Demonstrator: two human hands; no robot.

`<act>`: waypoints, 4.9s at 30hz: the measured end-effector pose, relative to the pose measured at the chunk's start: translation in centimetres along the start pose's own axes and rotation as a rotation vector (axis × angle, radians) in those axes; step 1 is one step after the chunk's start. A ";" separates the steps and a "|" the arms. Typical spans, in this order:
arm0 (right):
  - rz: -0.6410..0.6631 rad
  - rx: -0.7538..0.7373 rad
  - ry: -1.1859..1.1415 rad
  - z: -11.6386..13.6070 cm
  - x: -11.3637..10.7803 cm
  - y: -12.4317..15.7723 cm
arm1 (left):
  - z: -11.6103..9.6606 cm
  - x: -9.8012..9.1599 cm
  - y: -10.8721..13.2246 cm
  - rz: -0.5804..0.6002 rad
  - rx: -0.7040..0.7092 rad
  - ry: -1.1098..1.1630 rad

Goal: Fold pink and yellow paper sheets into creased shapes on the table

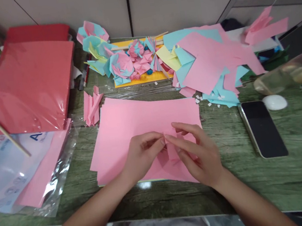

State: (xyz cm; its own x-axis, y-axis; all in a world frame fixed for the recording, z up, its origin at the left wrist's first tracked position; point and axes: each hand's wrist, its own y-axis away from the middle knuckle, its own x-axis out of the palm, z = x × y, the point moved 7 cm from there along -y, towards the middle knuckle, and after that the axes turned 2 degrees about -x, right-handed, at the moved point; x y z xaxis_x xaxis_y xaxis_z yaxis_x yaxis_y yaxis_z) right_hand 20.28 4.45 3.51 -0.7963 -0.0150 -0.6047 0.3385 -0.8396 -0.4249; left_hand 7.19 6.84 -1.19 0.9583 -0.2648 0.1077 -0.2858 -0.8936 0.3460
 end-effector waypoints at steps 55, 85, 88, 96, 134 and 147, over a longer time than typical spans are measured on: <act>0.275 0.767 -0.497 -4.8 2.8 1.7 | 0.6 0.2 -0.7 0.062 -0.165 0.048; 0.255 0.769 -0.472 -4.9 2.8 1.7 | 0.8 0.6 -0.5 0.105 -0.154 -0.003; 0.257 0.773 -0.475 -4.9 2.8 1.7 | 0.9 0.6 -0.5 0.101 -0.155 -0.010; 0.257 0.792 -0.480 -4.9 2.7 1.7 | 1.0 0.6 -0.6 0.118 -0.172 0.027; 0.228 0.771 -0.510 -4.5 1.7 0.9 | 1.6 0.5 -0.8 0.148 -0.200 0.038; 0.279 0.796 -0.620 -4.9 2.5 1.5 | 1.5 0.1 -0.9 0.071 -0.131 0.109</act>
State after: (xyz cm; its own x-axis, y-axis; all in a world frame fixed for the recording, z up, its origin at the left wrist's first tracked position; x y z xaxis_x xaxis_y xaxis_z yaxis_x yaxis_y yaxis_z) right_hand 21.22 5.82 -1.93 -0.9345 -0.3498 -0.0659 0.3010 -0.8753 0.3785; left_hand 7.60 7.11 -2.89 0.9316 -0.2780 0.2341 -0.3574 -0.8177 0.4513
